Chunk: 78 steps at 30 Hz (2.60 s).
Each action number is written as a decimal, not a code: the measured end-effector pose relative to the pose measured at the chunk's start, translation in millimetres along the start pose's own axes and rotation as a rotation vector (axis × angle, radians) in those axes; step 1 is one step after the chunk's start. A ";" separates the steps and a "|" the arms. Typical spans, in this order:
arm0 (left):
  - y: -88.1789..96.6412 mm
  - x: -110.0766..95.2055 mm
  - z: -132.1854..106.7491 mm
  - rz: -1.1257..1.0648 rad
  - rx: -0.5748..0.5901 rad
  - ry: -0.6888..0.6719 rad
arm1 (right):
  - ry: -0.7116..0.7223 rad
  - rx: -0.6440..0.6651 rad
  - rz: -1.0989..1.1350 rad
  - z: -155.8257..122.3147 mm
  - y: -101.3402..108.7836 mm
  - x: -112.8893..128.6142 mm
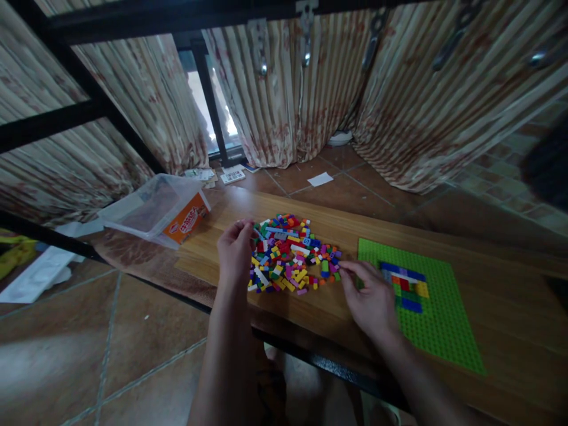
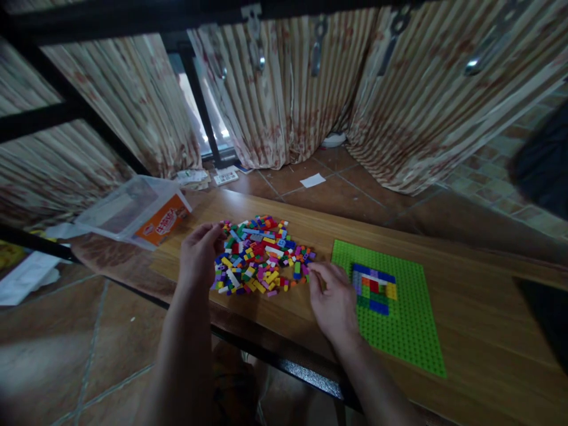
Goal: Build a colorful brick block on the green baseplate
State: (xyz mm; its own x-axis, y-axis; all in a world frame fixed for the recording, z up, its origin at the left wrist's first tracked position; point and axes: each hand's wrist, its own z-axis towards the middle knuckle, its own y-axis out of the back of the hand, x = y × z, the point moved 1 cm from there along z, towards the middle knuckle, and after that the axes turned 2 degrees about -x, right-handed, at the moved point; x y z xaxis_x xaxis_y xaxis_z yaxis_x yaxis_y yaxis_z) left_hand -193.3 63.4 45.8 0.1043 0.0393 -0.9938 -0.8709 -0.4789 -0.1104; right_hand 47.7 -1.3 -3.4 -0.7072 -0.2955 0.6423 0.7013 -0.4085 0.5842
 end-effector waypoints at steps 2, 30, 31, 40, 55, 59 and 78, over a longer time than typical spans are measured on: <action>9.3 6.1 5.7 0.230 0.091 -0.036 | -0.001 -0.008 -0.077 2.9 2.5 -6.9; 8.3 6.9 5.6 1.206 0.226 -0.223 | -0.045 0.073 -0.539 7.1 31.8 -54.7; 3.5 7.2 3.6 1.205 0.237 -0.250 | -0.048 0.062 -0.525 7.1 30.9 -52.8; -26.5 19.3 2.1 1.130 0.295 -0.365 | -0.048 0.028 -0.361 3.8 17.2 -21.5; -35.4 14.6 3.7 1.443 0.365 -0.333 | -0.029 0.124 -0.246 -2.7 5.5 7.2; -37.9 12.1 0.9 1.484 0.352 -0.340 | -0.029 0.124 -0.245 -3.3 6.3 7.0; -21.0 7.4 14.0 1.163 0.195 -0.212 | 0.024 0.137 -0.217 -8.9 1.1 3.1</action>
State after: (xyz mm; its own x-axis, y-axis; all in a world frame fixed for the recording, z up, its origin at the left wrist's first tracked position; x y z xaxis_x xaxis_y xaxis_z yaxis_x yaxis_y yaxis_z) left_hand -181.0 86.0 40.6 -0.8587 -0.1770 -0.4809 -0.4513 -0.1833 0.8733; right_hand 45.5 -10.3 -5.1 -0.8432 -0.2343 0.4838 0.5374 -0.3447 0.7697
